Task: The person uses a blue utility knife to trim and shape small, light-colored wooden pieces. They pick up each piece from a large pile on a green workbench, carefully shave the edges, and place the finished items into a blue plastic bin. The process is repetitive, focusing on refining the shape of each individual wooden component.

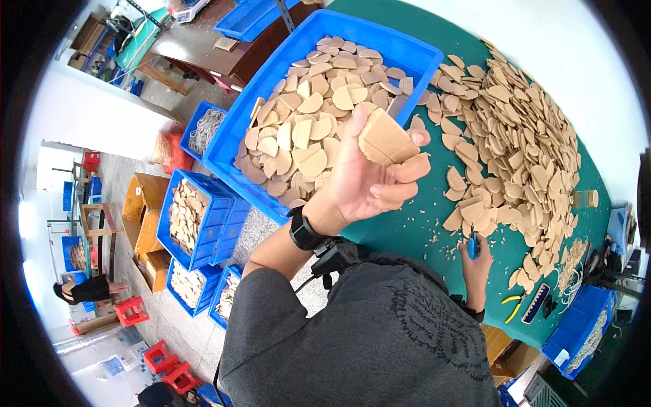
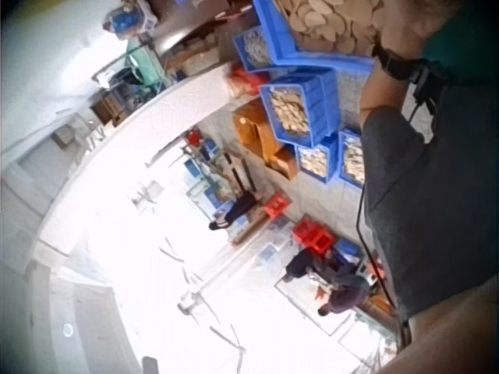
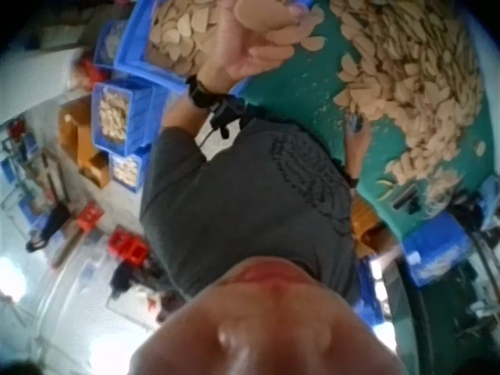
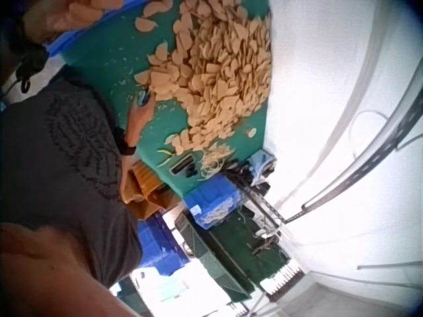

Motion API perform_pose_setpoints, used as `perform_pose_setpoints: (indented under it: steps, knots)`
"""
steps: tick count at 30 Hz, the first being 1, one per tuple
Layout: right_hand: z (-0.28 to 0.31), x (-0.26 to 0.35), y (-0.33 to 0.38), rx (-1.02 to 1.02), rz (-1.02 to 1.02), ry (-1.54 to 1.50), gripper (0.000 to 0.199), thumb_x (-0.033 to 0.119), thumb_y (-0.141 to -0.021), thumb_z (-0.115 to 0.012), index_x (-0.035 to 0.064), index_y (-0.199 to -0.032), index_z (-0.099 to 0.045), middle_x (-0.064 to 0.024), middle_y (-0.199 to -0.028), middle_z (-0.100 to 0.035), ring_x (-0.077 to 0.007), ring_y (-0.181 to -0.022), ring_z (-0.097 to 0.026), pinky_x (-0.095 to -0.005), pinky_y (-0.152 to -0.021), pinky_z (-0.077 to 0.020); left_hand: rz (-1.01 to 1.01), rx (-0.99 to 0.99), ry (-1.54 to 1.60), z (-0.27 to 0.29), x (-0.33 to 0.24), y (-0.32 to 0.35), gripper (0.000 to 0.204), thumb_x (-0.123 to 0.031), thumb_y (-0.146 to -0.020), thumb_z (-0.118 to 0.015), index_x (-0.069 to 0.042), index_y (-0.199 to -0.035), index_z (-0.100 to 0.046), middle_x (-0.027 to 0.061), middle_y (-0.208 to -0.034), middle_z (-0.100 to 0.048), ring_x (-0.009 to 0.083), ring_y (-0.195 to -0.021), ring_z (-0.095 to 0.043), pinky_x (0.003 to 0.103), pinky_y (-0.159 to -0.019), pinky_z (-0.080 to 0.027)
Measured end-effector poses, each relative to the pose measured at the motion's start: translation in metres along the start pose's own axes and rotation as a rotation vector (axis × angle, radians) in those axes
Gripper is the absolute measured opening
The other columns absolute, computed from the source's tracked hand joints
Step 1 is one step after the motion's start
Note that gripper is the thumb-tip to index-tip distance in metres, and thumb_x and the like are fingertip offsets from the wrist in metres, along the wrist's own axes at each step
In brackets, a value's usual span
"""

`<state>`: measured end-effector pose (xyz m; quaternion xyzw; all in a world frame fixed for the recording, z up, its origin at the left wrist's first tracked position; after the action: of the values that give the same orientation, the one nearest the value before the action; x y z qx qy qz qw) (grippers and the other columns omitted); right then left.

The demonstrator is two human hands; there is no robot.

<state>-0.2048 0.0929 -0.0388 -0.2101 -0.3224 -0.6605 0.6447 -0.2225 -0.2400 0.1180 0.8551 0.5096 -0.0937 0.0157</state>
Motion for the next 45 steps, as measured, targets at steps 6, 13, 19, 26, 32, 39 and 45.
perform_pose_setpoints:
  steps: [6, 13, 19, 26, 32, 39, 45]
  knots:
    - [0.000, 0.000, 0.000, 0.000, 0.040, -0.009, 0.042, 0.017, -0.079, -0.073, -0.0017, -0.114, -0.057, -0.0150, -0.097, -0.064, -0.0227, -0.085, -0.062, -0.0341, -0.077, -0.0495, 0.021, 0.072, 0.015, 0.002, 0.002, 0.001, 0.075, -0.084, -0.075, -0.042, -0.014, -0.104, -0.044, -0.0019, -0.069, -0.032, 0.0052, -0.043, -0.029, 0.016, -0.036, -0.019]
    - [-0.001, 0.004, 0.002, -0.007, 0.061, -0.003, 0.043, 0.017, -0.079, -0.073, -0.0023, -0.114, -0.058, -0.0155, -0.098, -0.065, -0.0233, -0.087, -0.063, -0.0332, -0.078, -0.0493, -0.046, -0.079, -0.225, 0.005, 0.010, -0.001, 0.048, -0.061, -0.084, -0.043, -0.013, -0.081, -0.045, -0.0004, -0.077, -0.037, 0.0084, -0.061, -0.039, 0.018, -0.040, -0.022]
    - [0.006, 0.039, -0.003, 0.038, 0.087, -0.096, 0.041, 0.015, -0.079, -0.073, 0.0000, -0.114, -0.058, -0.0122, -0.096, -0.066, -0.0200, -0.085, -0.063, -0.0309, -0.078, -0.0495, 0.009, -0.239, -0.575, 0.022, 0.033, -0.003, 0.042, -0.048, -0.089, -0.040, -0.013, -0.066, -0.038, -0.0040, -0.068, -0.036, 0.0078, -0.062, -0.033, 0.022, -0.047, -0.023]
    - [0.036, 0.114, 0.007, 0.205, 0.147, -0.476, 0.041, 0.017, -0.079, -0.075, 0.0014, -0.114, -0.059, -0.0052, -0.088, -0.063, -0.0113, -0.079, -0.058, -0.0266, -0.075, -0.0479, -0.051, -0.454, -1.068, 0.015, 0.055, -0.010, 0.042, -0.040, -0.098, -0.038, -0.008, -0.075, -0.050, -0.0049, -0.067, -0.033, 0.0063, -0.060, -0.029, 0.023, -0.051, -0.022]
    - [0.059, 0.152, 0.014, 0.228, 0.290, -0.374, 0.041, 0.023, -0.076, -0.078, 0.0035, -0.109, -0.064, -0.0035, -0.083, -0.063, -0.0107, -0.073, -0.056, -0.0238, -0.067, -0.0453, -0.222, -0.292, -1.509, 0.008, 0.060, -0.006, 0.027, -0.029, -0.101, -0.044, -0.005, -0.101, -0.055, -0.0008, -0.084, -0.047, 0.0067, -0.072, -0.044, 0.022, -0.066, -0.035]
    - [0.061, 0.162, 0.014, 0.138, 0.410, -0.264, 0.041, 0.022, -0.075, -0.079, 0.0047, -0.109, -0.065, -0.0045, -0.086, -0.064, -0.0124, -0.071, -0.058, -0.0246, -0.064, -0.0468, -0.398, -0.314, -1.649, 0.007, 0.066, -0.003, 0.020, -0.019, -0.098, -0.053, -0.001, -0.103, -0.059, 0.0058, -0.098, -0.052, 0.0129, -0.090, -0.052, 0.025, -0.079, -0.042]
    - [0.057, 0.165, 0.013, 0.088, 0.492, -0.222, 0.041, 0.020, -0.074, -0.079, 0.0050, -0.109, -0.065, -0.0062, -0.085, -0.064, -0.0156, -0.072, -0.061, -0.0266, -0.064, -0.0485, -0.448, -0.343, -1.708, 0.005, 0.067, -0.004, 0.018, -0.018, -0.095, -0.057, -0.002, -0.103, -0.061, 0.0078, -0.097, -0.053, 0.0164, -0.088, -0.054, 0.027, -0.077, -0.044]
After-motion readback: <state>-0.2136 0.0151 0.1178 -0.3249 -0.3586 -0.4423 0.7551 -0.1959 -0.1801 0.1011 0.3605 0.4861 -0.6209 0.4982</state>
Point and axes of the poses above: each hand's wrist, its own y-axis away from the middle knuckle, its own z-axis out of the back of the hand, x = y × z, the point moved 1 cm from there along -y, towards the middle knuckle
